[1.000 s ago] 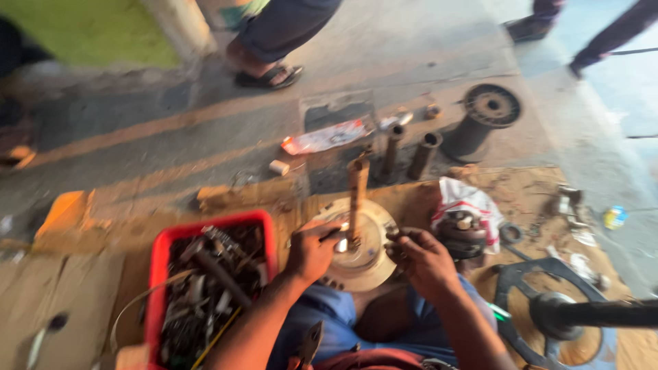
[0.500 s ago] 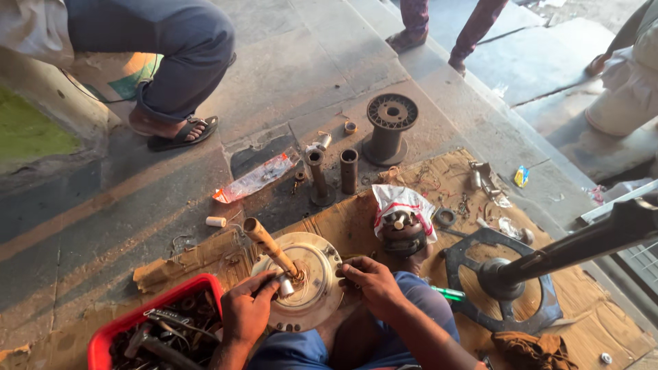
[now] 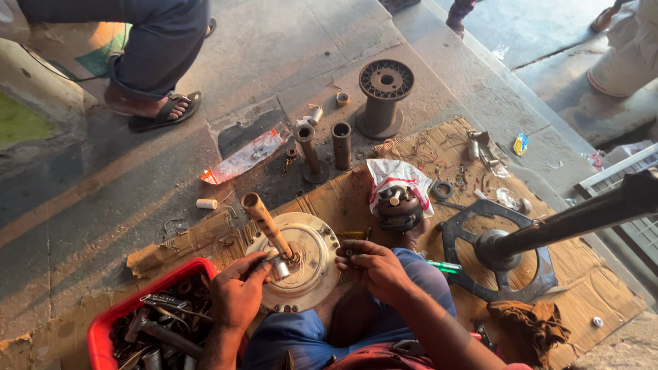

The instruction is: The person sits on the floor and works on a circular electrical motor component. They use pliers to manipulate wires and a wooden stick to adjust parts inside the motor housing. The person repeatedly inserts and removes the stick while handling small metal pieces.

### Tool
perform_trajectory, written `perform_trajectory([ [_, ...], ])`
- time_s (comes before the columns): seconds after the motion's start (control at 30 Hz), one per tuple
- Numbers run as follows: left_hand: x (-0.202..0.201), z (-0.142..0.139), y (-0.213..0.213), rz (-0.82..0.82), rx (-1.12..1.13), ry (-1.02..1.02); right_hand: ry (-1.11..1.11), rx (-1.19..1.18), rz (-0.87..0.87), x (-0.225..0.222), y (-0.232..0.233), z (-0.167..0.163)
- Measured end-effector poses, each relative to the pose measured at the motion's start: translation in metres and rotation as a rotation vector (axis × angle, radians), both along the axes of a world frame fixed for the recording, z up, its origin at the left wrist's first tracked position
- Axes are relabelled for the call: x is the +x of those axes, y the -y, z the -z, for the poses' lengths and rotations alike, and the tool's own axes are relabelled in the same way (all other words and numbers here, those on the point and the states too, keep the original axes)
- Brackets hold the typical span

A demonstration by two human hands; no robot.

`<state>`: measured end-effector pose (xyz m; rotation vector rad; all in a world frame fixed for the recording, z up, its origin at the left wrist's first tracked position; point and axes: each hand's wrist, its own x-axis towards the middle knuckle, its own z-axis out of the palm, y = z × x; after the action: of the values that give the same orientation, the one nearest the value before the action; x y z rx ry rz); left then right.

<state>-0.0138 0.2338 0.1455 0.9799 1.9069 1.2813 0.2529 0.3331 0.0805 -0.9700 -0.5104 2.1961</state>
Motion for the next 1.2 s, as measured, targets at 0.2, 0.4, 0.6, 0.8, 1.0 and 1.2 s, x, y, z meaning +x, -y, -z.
perform_trajectory([
  [0.2,-0.009,0.023,0.008,-0.104,-0.131,-0.015,-0.022,0.002,-0.042,0.008,0.000,-0.004],
  [0.4,-0.018,0.044,0.051,-0.100,0.118,0.346,-0.081,0.014,-0.068,0.013,0.000,-0.001],
  [0.6,0.033,0.050,0.073,-0.165,-0.037,0.461,-0.080,-0.002,-0.105,0.011,0.008,-0.008],
  [0.8,0.090,0.040,0.057,-0.118,-0.046,0.625,-0.103,-0.022,-0.059,-0.002,0.020,-0.034],
  [1.0,0.108,0.027,0.047,-0.121,0.076,0.801,-0.038,0.070,-0.157,-0.009,0.029,-0.044],
  [1.2,0.100,0.012,0.049,-0.063,0.027,0.823,-0.025,0.172,-0.231,-0.013,0.031,-0.040],
])
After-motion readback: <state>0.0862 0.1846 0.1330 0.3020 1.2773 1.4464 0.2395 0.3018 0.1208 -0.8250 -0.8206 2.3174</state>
